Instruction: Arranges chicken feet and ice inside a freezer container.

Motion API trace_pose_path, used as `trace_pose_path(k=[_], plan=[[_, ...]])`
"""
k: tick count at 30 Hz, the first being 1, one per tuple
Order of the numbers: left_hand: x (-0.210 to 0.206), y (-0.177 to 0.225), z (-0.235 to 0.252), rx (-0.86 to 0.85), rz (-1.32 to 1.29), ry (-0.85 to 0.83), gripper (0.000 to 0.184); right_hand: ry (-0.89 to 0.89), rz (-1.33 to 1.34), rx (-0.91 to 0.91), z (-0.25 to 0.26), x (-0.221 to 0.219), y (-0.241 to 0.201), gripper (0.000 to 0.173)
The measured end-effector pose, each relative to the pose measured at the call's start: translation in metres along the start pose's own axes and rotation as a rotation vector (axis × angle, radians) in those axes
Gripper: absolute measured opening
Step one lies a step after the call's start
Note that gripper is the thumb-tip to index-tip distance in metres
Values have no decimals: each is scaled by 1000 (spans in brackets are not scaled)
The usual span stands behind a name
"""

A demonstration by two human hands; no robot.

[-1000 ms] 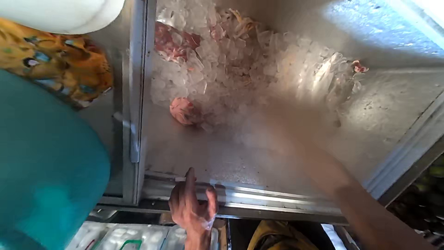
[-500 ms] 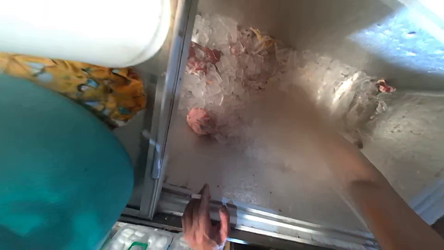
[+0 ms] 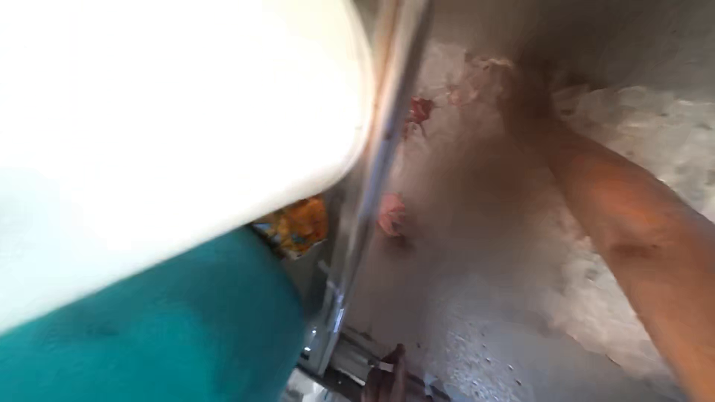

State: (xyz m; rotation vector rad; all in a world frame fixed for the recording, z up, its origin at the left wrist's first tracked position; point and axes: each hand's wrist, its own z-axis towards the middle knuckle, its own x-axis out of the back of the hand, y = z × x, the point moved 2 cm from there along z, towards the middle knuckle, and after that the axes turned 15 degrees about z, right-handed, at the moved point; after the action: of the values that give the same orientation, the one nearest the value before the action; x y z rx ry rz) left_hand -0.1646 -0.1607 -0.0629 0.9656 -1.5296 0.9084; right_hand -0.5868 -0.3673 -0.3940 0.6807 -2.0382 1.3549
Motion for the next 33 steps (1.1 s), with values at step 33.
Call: trace_pose_path(k=[33], plan=[[7,-1,-10,-122,-279,185,52,373,1272,751,-319,272,-460,45]])
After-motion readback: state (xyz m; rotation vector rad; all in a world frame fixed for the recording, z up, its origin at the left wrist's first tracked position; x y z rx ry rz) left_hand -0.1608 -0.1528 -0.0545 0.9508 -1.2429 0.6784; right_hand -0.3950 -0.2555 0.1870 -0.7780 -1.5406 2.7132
